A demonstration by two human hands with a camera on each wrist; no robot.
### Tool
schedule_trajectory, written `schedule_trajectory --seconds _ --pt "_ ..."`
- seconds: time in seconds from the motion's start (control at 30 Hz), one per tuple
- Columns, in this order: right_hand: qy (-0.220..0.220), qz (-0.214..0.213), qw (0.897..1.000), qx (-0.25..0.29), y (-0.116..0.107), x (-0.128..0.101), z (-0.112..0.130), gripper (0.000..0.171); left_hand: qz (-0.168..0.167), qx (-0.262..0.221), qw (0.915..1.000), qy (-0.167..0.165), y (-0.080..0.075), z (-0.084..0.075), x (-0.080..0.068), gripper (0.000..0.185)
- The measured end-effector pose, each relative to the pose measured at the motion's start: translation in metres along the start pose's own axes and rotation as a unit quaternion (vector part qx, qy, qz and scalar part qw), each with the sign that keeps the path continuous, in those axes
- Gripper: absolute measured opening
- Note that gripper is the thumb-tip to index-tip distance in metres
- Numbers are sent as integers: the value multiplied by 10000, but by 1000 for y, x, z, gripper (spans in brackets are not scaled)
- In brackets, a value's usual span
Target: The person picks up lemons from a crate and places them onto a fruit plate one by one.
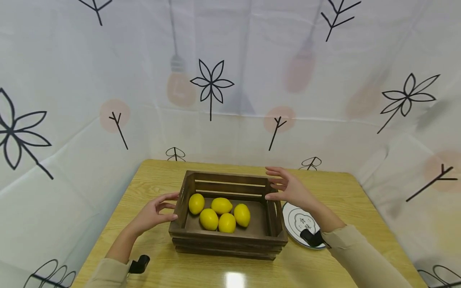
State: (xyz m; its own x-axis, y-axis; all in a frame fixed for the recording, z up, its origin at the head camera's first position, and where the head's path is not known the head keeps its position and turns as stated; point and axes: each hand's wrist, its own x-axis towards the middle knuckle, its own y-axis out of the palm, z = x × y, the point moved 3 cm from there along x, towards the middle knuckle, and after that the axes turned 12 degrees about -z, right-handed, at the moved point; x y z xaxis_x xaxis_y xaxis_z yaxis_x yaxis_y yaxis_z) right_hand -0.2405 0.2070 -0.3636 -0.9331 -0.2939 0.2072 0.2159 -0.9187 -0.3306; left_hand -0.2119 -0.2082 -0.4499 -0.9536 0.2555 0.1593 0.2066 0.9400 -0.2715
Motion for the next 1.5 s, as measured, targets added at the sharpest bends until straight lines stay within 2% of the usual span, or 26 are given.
schedule_trajectory --seconds 0.33,0.67,0.87,1.13,1.5 --pt "22 99 9998 185 12 5 3 78 -13 -44 10000 20 1 -1 -1 64" --pt "-50 263 9996 24 20 9 9 80 62 -119 9999 -29 1 -3 0 65" --pt "101 353 9993 98 23 14 13 80 41 -86 10000 13 2 -4 0 64" --pt "-8 547 9984 159 30 23 15 76 23 -32 10000 81 1 -6 -1 64" --pt "-128 844 9962 198 44 35 16 73 -3 12 10000 -75 0 -5 -1 64"
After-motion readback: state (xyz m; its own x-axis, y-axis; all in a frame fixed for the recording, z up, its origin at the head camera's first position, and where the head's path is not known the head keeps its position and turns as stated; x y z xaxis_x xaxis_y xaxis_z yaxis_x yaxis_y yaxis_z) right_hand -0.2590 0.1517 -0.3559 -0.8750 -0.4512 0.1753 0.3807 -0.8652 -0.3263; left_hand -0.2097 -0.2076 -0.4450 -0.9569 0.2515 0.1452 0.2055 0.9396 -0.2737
